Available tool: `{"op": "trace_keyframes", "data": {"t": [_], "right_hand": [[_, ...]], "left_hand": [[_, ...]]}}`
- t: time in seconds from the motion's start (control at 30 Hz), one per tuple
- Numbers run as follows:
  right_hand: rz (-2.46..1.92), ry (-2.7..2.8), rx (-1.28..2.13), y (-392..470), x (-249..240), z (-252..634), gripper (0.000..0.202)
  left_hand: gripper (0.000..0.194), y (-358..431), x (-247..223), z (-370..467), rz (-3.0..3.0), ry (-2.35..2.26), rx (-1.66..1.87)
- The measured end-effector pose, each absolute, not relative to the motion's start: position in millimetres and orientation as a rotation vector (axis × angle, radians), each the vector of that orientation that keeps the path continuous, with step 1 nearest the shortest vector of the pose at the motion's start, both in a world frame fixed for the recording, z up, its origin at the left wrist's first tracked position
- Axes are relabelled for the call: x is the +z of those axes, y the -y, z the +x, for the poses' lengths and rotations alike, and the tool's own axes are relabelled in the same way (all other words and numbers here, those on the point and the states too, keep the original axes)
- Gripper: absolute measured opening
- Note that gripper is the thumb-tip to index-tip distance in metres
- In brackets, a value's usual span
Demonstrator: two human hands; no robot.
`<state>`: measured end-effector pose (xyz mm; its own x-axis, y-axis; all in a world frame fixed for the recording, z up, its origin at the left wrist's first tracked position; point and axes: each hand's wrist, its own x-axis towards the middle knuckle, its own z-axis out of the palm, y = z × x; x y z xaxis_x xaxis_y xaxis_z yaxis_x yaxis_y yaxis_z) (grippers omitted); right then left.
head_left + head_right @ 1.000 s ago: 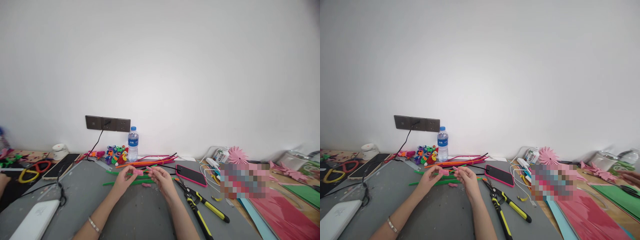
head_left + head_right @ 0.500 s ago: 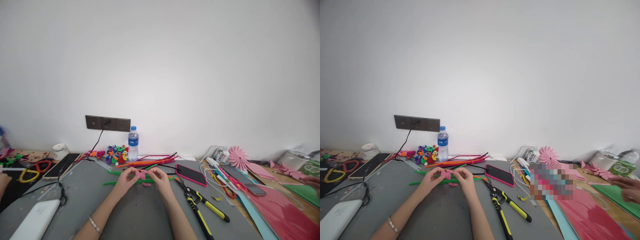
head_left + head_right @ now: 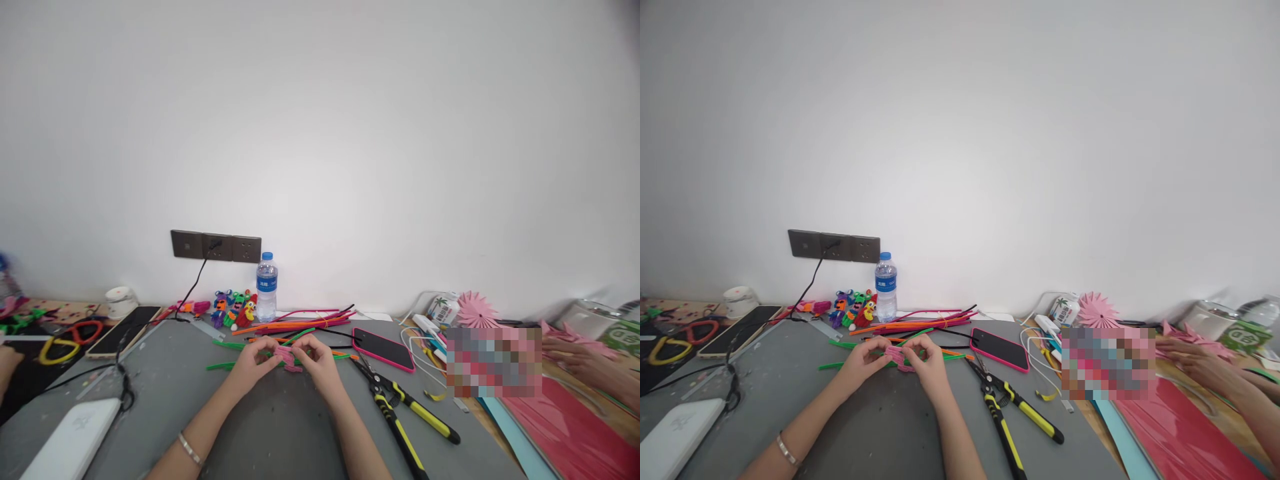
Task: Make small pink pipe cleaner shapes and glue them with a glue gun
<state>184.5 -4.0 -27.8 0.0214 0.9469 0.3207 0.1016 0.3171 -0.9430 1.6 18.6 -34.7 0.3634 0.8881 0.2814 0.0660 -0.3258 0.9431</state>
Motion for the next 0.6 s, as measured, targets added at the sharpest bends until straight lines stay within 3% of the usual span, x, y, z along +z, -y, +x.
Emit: {"op": "trace_keyframes", "data": {"t": [0.6], "right_hand": [[-1.026,1.544,0.744,6.0,-20.8,196.6,0.021]], "left_hand": [[0.023,-17.6,-31.9,1.2,1.664,-0.826,1.062]]}}
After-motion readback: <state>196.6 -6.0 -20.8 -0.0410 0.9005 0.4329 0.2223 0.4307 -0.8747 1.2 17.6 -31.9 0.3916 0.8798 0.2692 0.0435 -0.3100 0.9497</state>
